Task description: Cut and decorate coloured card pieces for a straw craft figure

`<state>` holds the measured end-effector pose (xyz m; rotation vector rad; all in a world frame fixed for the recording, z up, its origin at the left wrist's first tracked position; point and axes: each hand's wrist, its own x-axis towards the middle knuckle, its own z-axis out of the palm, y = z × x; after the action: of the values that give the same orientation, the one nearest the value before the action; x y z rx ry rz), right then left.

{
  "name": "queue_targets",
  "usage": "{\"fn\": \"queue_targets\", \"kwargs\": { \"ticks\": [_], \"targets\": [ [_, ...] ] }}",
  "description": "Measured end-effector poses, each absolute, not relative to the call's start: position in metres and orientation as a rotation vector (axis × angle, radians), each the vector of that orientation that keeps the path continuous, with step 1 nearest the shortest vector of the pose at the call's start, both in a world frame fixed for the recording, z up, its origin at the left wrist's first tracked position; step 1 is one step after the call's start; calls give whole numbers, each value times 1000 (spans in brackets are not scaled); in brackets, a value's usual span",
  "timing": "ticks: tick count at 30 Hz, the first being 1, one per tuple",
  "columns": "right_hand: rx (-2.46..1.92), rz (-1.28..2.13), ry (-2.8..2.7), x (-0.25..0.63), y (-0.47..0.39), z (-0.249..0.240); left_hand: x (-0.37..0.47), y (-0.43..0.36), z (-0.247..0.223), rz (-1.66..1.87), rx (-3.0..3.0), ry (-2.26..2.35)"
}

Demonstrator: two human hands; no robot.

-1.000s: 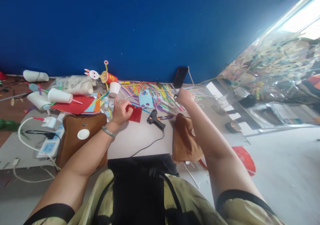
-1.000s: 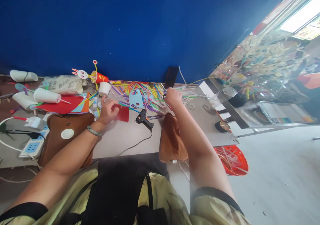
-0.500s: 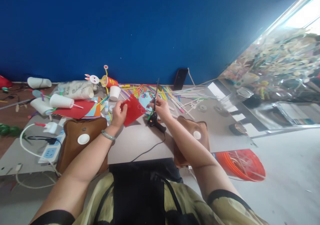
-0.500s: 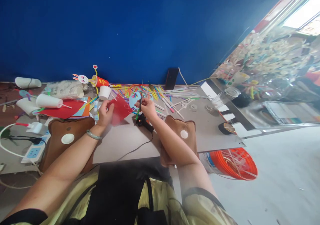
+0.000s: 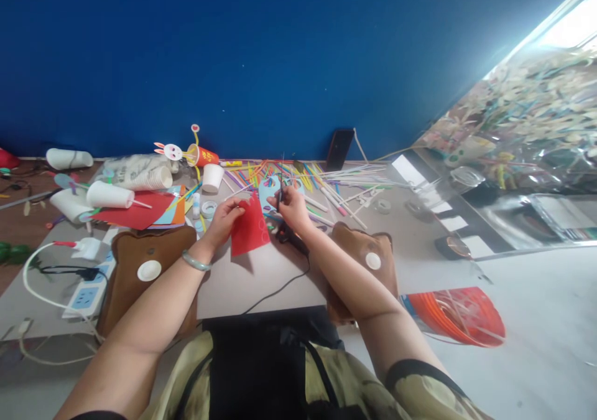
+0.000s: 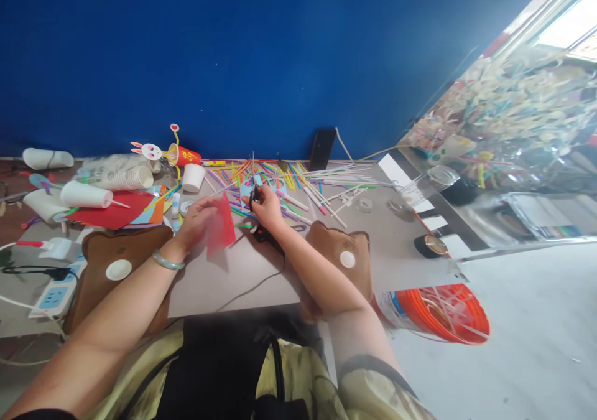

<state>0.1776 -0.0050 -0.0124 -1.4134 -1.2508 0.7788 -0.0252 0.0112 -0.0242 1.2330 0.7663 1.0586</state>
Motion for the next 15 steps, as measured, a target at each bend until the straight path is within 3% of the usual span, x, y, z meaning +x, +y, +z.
{"fn": "queue_targets", "kwargs": {
  "ticks": [7, 15],
  "targets": [
    [-1344, 767, -1274, 148, 9, 1, -20, 1, -23, 746, 1239, 619],
    [-1308, 1096, -1194, 167, -3, 20, -25, 21, -28, 1231, 1106, 877]
  ]
}}
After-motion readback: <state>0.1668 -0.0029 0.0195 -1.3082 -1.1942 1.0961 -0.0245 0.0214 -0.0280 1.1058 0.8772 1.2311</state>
